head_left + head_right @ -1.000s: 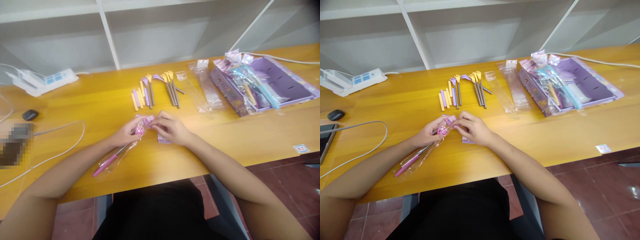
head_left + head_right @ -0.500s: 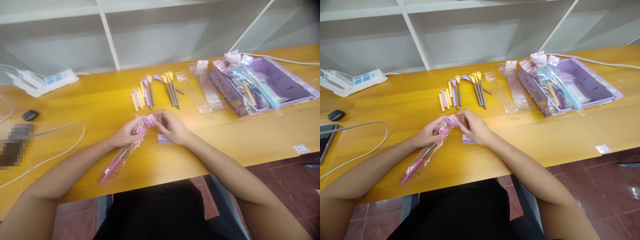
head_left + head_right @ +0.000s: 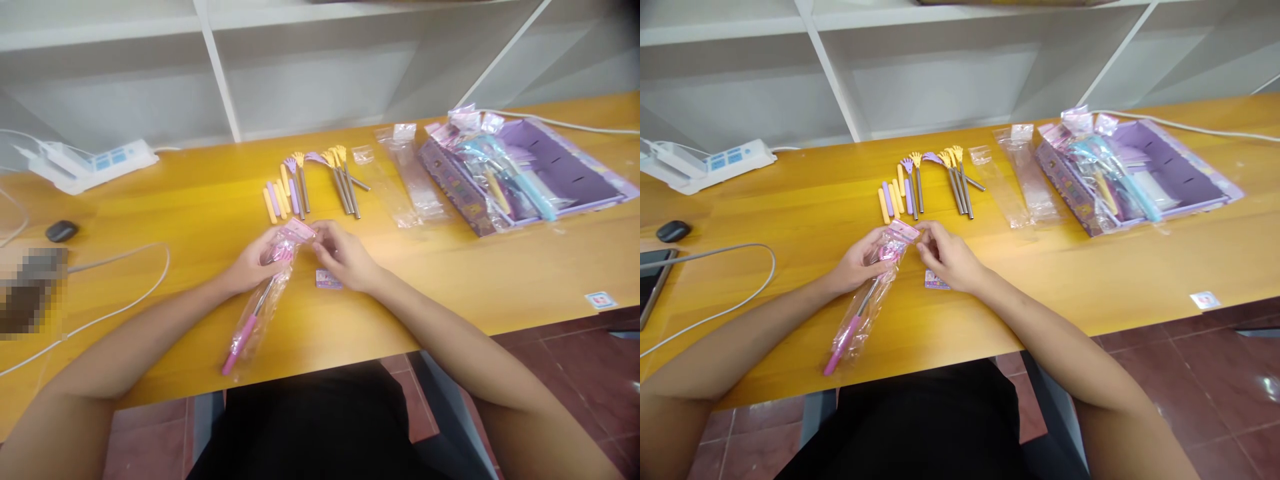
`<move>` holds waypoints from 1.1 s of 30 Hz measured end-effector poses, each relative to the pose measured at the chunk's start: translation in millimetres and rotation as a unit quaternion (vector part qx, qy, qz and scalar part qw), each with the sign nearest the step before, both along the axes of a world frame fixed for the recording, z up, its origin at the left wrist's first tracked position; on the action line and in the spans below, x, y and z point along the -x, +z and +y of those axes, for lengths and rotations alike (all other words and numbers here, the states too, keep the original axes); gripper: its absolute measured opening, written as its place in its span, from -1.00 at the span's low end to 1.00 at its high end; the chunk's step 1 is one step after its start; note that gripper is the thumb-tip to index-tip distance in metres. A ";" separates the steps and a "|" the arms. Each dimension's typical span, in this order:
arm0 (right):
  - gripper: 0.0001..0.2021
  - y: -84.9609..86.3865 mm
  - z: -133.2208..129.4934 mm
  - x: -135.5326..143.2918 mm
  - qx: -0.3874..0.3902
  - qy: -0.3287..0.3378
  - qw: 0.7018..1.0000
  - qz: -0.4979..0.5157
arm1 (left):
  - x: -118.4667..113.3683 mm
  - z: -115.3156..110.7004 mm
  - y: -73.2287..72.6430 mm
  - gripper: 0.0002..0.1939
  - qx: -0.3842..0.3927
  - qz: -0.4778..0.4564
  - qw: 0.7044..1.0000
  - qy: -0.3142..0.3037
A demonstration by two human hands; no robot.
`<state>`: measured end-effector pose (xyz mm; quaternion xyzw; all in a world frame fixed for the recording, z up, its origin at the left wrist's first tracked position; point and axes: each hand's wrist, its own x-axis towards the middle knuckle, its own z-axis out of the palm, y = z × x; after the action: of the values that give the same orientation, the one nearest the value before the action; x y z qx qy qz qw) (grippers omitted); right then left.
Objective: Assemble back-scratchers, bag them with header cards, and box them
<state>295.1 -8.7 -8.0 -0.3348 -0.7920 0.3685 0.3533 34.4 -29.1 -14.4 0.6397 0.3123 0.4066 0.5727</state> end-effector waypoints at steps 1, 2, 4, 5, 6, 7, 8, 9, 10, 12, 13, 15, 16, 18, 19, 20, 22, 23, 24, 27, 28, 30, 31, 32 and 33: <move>-0.69 -0.7 -0.2 0.3 0.031 0.011 0.999 0.022 | -0.9 0.9 0.0 -0.27 0.007 -0.008 1.000 0.006; -0.64 -1.2 -0.2 0.7 0.071 0.027 0.996 0.048 | -1.7 1.8 0.0 -0.30 0.016 -0.015 1.000 0.009; -0.50 -1.5 -0.1 1.7 0.170 0.068 0.978 0.105 | -3.1 3.3 0.4 -0.34 0.035 -0.027 0.999 0.013; -0.41 -0.9 -0.3 2.3 0.219 0.093 0.963 0.130 | -3.6 3.7 0.6 -0.34 0.041 -0.033 0.998 0.019; -0.31 0.1 -0.9 2.9 0.264 0.120 0.946 0.149 | -3.9 3.8 0.9 -0.34 0.045 -0.038 0.998 0.029; -0.20 1.7 -2.0 3.5 0.302 0.145 0.928 0.161 | -4.2 3.4 1.3 -0.34 0.046 -0.042 0.997 0.043; -0.10 3.5 -3.6 4.3 0.335 0.169 0.911 0.169 | -4.4 2.7 1.6 -0.33 0.043 -0.045 0.996 0.059; 0.01 5.5 -5.7 5.1 0.364 0.189 0.895 0.175 | -4.5 1.5 1.9 -0.31 0.039 -0.047 0.995 0.076; 0.11 7.3 -8.0 6.0 0.390 0.207 0.880 0.177 | -4.7 0.0 2.1 -0.30 0.033 -0.050 0.994 0.092; 0.25 10.0 -12.6 8.1 0.429 0.232 0.856 0.175 | -5.4 -3.3 2.5 -0.27 0.014 -0.060 0.991 0.120; 0.27 10.6 -14.6 9.2 0.441 0.240 0.848 0.171 | -5.8 -4.9 2.6 -0.26 0.003 -0.065 0.990 0.128; 0.20 10.5 -17.0 11.6 0.451 0.248 0.843 0.156 | -6.8 -7.4 3.1 -0.28 -0.018 -0.068 0.988 0.136; 0.13 10.1 -17.6 12.7 0.453 0.250 0.843 0.148 | -7.4 -8.2 3.5 -0.30 -0.029 -0.065 0.988 0.138; -0.01 8.8 -17.9 14.8 0.459 0.256 0.839 0.139 | -8.8 -9.1 4.4 -0.35 -0.053 -0.060 0.985 0.151; -0.05 8.2 -17.8 15.7 0.465 0.260 0.834 0.141 | -9.6 -9.4 4.7 -0.37 -0.066 -0.059 0.983 0.161; -0.07 7.7 -17.7 16.5 0.472 0.264 0.828 0.148 | -10.3 -9.8 4.7 -0.37 -0.078 -0.059 0.981 0.170; -0.09 6.9 -17.5 17.8 0.480 0.272 0.818 0.166 | -11.6 -10.4 3.4 -0.37 -0.083 -0.051 0.980 0.176; -0.11 6.8 -17.2 18.2 0.480 0.274 0.816 0.168 | -12.0 -10.7 2.0 -0.35 -0.079 -0.045 0.981 0.171; -0.16 6.9 -16.7 18.4 0.477 0.275 0.818 0.166 | -12.2 -10.7 0.2 -0.32 -0.074 -0.039 0.983 0.161; -0.38 8.4 -13.6 17.4 0.449 0.267 0.839 0.151 | -12.1 -9.5 -5.0 -0.24 -0.073 -0.032 0.989 0.125; -0.46 9.1 -12.0 16.6 0.435 0.262 0.848 0.154 | -11.8 -8.8 -6.0 -0.22 -0.080 -0.032 0.989 0.117; -0.55 10.7 -8.3 14.5 0.413 0.249 0.860 0.166 | -10.9 -7.2 -6.2 -0.22 -0.095 -0.029 0.988 0.117; -0.56 11.5 -6.3 13.0 0.405 0.237 0.866 0.174 | -10.3 -6.7 -5.5 -0.21 -0.100 -0.025 0.987 0.120; -0.58 12.5 -4.3 11.1 0.396 0.222 0.873 0.182 | -9.6 -6.3 -4.6 -0.21 -0.104 -0.019 0.987 0.124; -0.59 13.8 -2.2 8.8 0.385 0.200 0.881 0.188 | -8.8 -6.1 -3.7 -0.21 -0.106 -0.013 0.986 0.127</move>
<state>286.3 -10.9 5.8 -0.2030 -0.5564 0.7634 0.2579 43.2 -35.2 -18.2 0.6469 0.3386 0.5148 0.4493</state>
